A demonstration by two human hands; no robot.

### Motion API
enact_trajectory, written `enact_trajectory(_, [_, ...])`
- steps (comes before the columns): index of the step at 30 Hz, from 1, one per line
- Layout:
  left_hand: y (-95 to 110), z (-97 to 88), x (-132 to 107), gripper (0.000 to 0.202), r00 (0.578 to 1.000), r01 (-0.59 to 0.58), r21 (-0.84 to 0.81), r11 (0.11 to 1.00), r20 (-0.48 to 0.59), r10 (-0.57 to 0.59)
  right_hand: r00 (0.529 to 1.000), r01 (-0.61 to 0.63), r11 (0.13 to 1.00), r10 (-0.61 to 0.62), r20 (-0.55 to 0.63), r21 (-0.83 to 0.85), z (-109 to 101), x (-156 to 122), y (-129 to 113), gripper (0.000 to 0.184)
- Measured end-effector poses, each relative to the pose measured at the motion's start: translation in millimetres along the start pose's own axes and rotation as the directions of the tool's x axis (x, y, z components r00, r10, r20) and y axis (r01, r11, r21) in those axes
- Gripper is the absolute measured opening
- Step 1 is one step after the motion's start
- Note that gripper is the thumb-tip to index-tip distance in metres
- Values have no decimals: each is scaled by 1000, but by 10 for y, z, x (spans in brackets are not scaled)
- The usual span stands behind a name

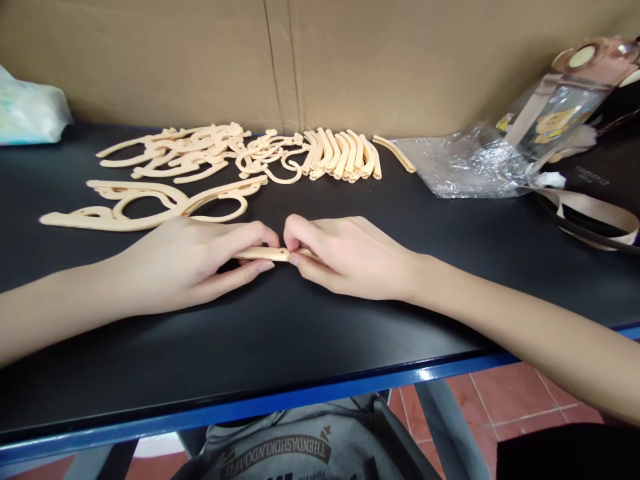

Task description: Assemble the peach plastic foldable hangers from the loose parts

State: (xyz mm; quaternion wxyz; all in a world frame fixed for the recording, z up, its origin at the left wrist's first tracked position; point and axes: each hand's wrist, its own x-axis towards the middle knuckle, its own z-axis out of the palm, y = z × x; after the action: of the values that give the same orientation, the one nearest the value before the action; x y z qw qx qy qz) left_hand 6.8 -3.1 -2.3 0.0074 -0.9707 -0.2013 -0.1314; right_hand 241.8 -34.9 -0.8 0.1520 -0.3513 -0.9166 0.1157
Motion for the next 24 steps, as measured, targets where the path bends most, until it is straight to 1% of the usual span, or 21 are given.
enact_trajectory(4, [8,-14,20,21,1000,2,25,1000,24,-3,1000,1,1000,-1,9,-16,-12,2,0,4])
enact_trajectory(11, [-4,-2,16,23,999,21,13,1000,38,-21,1000,-10,1000,10,16,-3,-5,7,-6,3])
enact_trajectory(18, [15,-10,19,23,999,26,33,999,46,-28,996,-85,996,85,-9,-6,4,2,-35,3])
enact_trajectory(24, [-4,25,6,23,1000,9,27,1000,-6,-9,995,-92,996,92,-48,-4,14,1,-38,3])
